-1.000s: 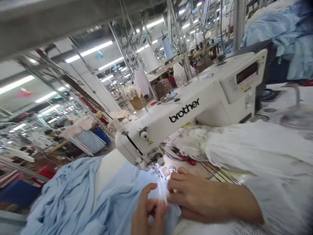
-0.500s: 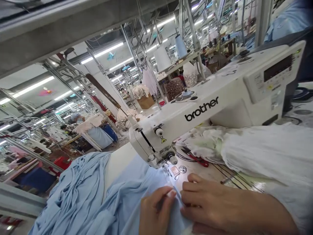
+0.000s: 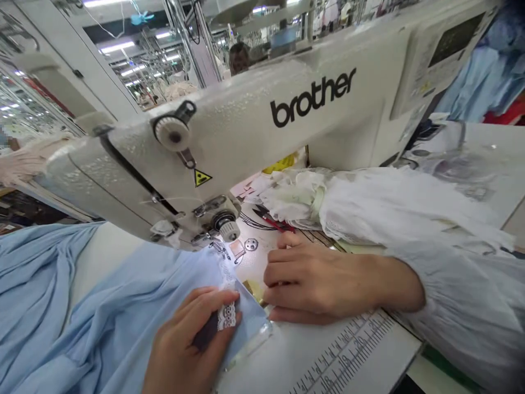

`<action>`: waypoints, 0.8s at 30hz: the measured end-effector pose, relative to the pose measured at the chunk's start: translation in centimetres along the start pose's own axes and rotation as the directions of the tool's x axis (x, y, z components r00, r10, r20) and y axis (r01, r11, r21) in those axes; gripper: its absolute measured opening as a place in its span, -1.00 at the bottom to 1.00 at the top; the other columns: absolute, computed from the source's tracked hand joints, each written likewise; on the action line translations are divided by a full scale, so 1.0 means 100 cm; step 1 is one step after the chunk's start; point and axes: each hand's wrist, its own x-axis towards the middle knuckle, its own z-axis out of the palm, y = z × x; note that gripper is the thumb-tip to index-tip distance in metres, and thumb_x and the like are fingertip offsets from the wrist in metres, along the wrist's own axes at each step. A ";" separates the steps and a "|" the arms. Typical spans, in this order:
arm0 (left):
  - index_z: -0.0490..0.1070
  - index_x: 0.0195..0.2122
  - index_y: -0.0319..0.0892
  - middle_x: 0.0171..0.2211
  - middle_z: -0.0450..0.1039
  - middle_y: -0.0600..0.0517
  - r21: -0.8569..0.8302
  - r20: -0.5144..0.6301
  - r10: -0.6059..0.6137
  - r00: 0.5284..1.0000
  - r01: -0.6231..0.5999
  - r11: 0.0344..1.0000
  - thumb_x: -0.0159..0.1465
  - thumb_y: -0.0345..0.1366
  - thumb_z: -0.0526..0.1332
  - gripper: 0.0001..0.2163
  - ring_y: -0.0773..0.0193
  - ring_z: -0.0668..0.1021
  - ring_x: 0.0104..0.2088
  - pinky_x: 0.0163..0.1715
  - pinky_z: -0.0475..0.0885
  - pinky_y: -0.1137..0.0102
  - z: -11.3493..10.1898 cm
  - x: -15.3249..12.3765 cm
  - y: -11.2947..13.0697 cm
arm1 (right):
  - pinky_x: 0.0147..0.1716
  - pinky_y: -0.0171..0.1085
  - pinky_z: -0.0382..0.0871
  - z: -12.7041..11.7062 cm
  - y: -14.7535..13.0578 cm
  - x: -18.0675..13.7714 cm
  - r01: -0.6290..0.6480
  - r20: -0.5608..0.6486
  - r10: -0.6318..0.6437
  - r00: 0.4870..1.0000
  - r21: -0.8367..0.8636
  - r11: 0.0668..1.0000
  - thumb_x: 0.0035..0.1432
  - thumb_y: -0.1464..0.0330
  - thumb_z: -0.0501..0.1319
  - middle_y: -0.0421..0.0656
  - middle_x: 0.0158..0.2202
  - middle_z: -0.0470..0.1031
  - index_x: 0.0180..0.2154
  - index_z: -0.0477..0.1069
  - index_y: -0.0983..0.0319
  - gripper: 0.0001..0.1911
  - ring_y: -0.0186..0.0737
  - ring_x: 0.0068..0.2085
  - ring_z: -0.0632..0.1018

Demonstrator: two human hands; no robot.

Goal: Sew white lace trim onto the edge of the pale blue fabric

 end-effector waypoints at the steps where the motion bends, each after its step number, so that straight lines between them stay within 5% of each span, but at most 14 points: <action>1: 0.47 -0.16 0.04 -0.22 0.57 0.19 -0.001 -0.015 0.026 1.000 -0.026 1.000 0.24 -0.24 0.26 -0.85 0.39 0.59 -0.19 -0.16 0.51 0.55 0.000 0.001 0.002 | -0.22 -0.19 0.06 0.000 0.000 0.000 0.013 0.024 -0.013 1.000 -0.008 1.000 0.39 0.27 0.05 -0.23 -0.39 0.42 -0.34 0.44 0.26 -0.68 -0.30 -0.32 0.36; 13: 0.46 -0.15 -0.09 -0.20 0.31 -0.01 0.108 0.093 0.276 0.957 -0.285 0.952 0.22 -0.44 0.24 -0.81 0.36 0.45 -0.24 -0.29 0.48 0.49 0.001 -0.001 0.007 | -0.21 -0.22 0.08 0.000 -0.008 0.004 0.071 0.052 -0.074 0.996 0.048 0.996 0.35 0.31 0.12 -0.19 -0.35 0.43 -0.24 0.46 0.33 -0.77 -0.29 -0.29 0.36; 24: 0.49 -0.17 -0.11 -0.31 0.37 -0.01 0.138 0.120 0.359 0.925 -0.374 0.917 0.21 -0.47 0.22 -0.80 0.31 0.46 -0.31 -0.32 0.52 0.44 0.000 0.000 0.004 | -0.28 -0.21 0.09 0.002 -0.010 0.004 0.093 0.026 -0.094 0.995 0.050 0.994 0.34 0.28 0.12 -0.18 -0.38 0.41 -0.24 0.48 0.38 -0.71 -0.27 -0.34 0.32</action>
